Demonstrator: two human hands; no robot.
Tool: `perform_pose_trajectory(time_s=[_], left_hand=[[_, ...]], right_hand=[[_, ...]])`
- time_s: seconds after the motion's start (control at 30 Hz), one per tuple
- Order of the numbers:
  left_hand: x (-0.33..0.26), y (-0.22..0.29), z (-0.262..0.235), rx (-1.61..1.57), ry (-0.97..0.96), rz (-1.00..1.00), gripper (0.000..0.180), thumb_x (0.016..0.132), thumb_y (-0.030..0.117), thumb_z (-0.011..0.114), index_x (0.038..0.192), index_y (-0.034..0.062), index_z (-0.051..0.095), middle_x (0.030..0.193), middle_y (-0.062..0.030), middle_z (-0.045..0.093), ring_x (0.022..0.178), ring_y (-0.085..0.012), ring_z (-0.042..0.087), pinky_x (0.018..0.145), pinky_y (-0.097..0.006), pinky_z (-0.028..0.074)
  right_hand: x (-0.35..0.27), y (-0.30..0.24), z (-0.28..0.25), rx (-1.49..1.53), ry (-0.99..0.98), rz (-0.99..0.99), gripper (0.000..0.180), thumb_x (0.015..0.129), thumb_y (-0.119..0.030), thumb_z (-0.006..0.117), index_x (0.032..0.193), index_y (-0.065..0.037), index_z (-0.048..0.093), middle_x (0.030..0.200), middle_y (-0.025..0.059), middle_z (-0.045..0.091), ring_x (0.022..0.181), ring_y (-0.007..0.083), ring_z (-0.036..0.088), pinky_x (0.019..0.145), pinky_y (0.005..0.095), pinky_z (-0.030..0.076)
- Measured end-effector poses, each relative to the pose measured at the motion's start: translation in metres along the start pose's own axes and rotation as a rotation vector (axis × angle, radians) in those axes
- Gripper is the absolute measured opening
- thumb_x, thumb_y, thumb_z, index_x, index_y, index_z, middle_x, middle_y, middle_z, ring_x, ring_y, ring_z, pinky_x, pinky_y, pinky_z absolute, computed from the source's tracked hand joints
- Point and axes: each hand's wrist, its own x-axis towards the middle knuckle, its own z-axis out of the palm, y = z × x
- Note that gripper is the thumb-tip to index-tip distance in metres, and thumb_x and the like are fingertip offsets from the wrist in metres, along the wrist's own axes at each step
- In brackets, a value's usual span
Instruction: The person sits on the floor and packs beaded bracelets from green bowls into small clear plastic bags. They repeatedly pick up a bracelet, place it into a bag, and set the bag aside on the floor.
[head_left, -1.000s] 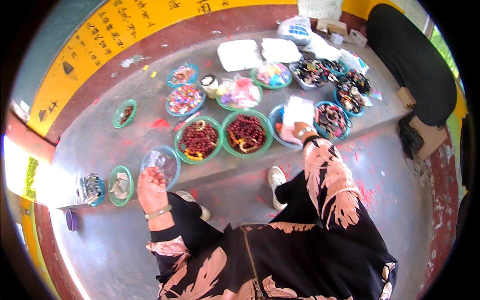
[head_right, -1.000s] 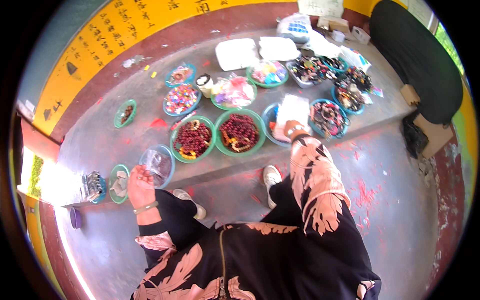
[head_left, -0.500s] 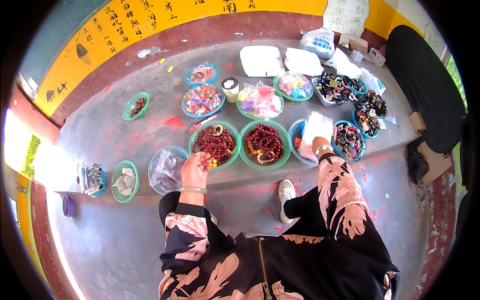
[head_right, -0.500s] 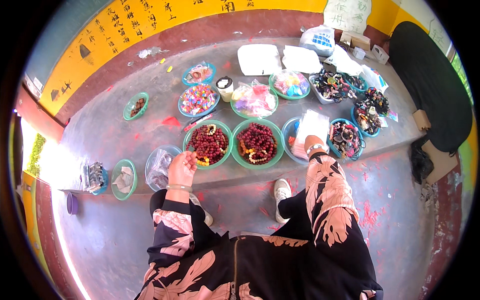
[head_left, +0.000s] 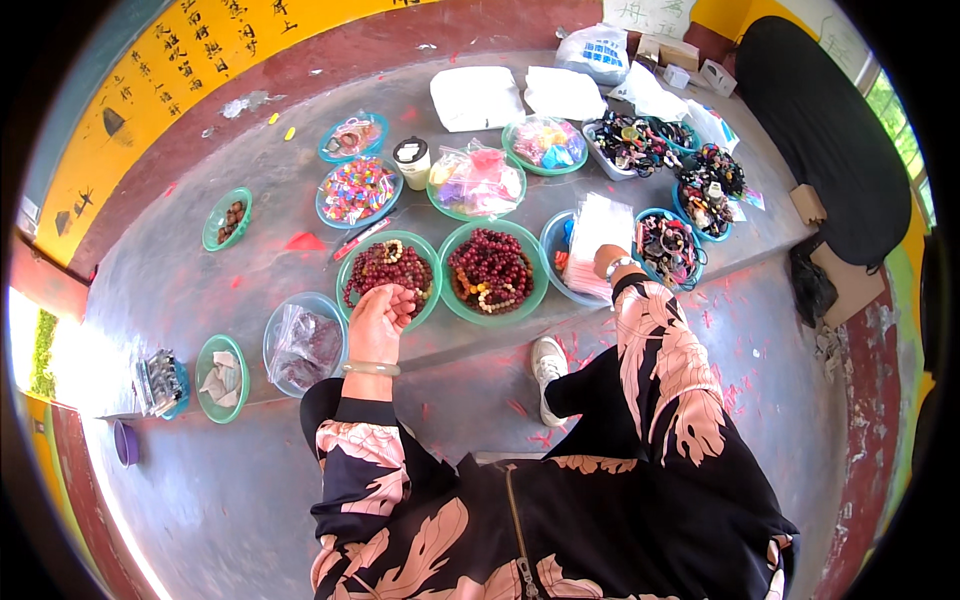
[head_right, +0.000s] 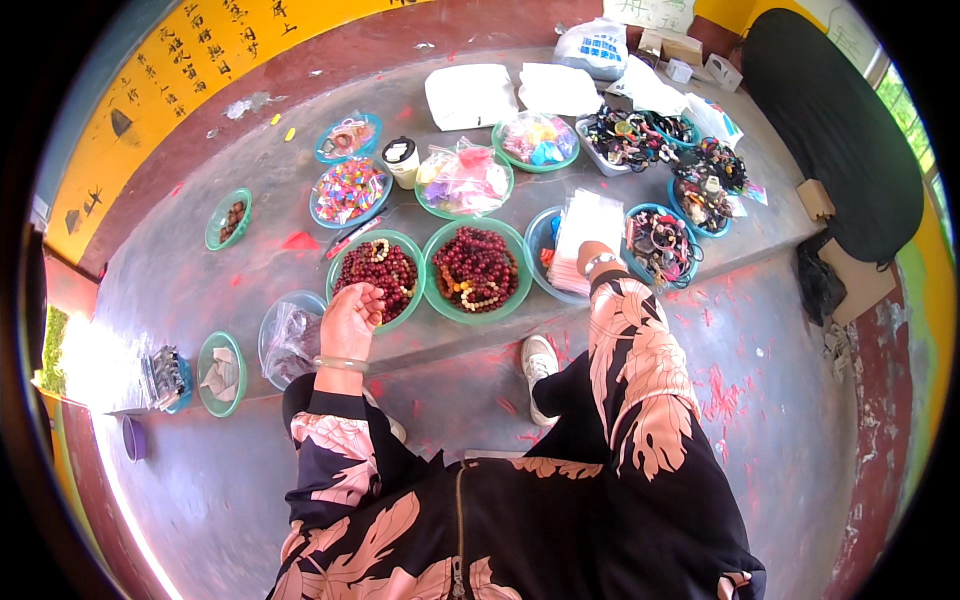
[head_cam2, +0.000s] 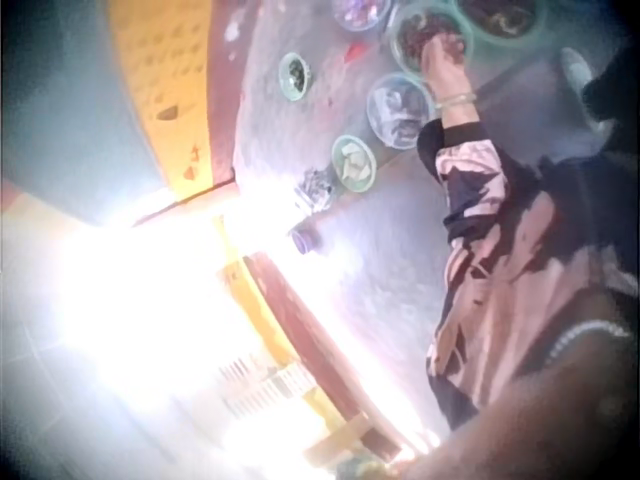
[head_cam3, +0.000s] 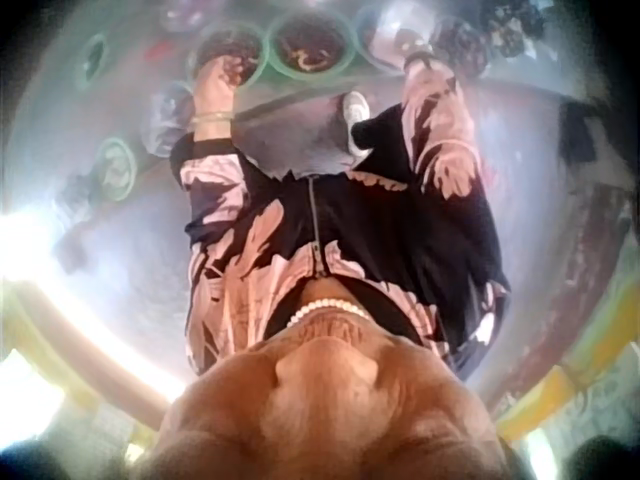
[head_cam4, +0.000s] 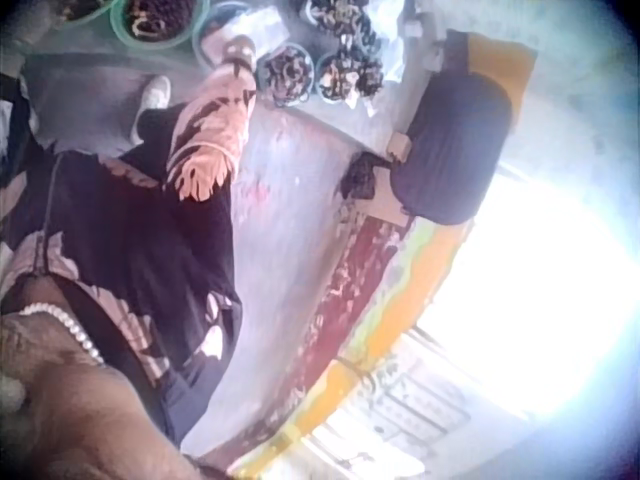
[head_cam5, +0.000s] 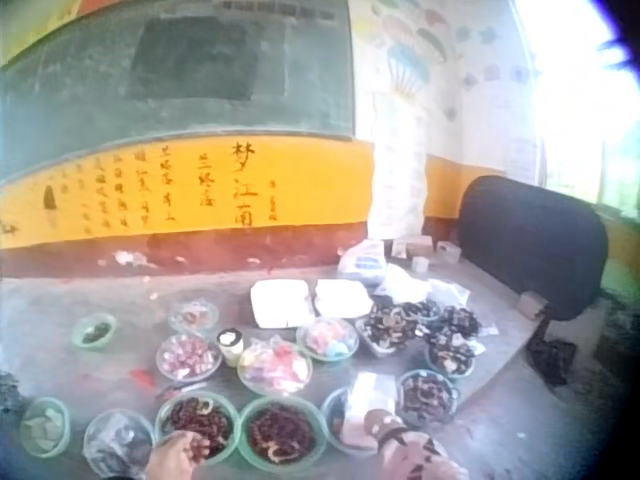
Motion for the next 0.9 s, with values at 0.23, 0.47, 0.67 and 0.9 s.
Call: perform_pose_trajectory(time_s=[0.23,0.47,0.67,0.9], left_hand=[[0.005,-0.005,0.014,0.023,-0.042,-0.004,0.013,0.088,0.018,0.056,0.090,0.0058,0.060,0.083,-0.0079,0.065,0.070,-0.0151,0.061,0.061,-0.026,0.047],[0.007,-0.007,0.005,0.032,-0.044,-0.006,0.015,0.087,0.019,0.057,0.092,0.0054,0.060,0.085,-0.0084,0.065,0.073,-0.0159,0.062,0.063,-0.026,0.048],[0.005,-0.007,0.003,0.045,-0.029,-0.002,0.015,0.087,0.018,0.057,0.092,0.0047,0.060,0.085,-0.0092,0.065,0.073,-0.0163,0.062,0.063,-0.027,0.048],[0.008,-0.011,0.012,0.108,-0.021,-0.016,0.015,0.088,0.018,0.055,0.092,0.0039,0.060,0.084,-0.0083,0.065,0.073,-0.0156,0.062,0.062,-0.026,0.048]], right_hand=[[0.007,0.030,0.020,-0.216,0.090,-0.136,0.027,0.079,-0.013,0.046,0.084,-0.004,0.070,0.089,0.0182,0.066,0.085,0.0319,0.063,0.077,0.0372,0.049],[-0.002,0.021,0.001,-0.161,0.070,-0.053,0.026,0.080,-0.015,0.047,0.085,-0.005,0.070,0.089,0.0171,0.066,0.084,0.0306,0.064,0.075,0.0365,0.050],[-0.034,0.007,-0.033,0.051,0.296,0.288,0.025,0.084,-0.017,0.047,0.089,-0.006,0.068,0.091,0.0157,0.066,0.087,0.0285,0.065,0.073,0.0360,0.052],[-0.049,0.008,-0.066,0.337,0.574,0.428,0.021,0.085,-0.022,0.048,0.089,-0.011,0.066,0.088,0.0153,0.066,0.082,0.0324,0.064,0.072,0.0412,0.052]])
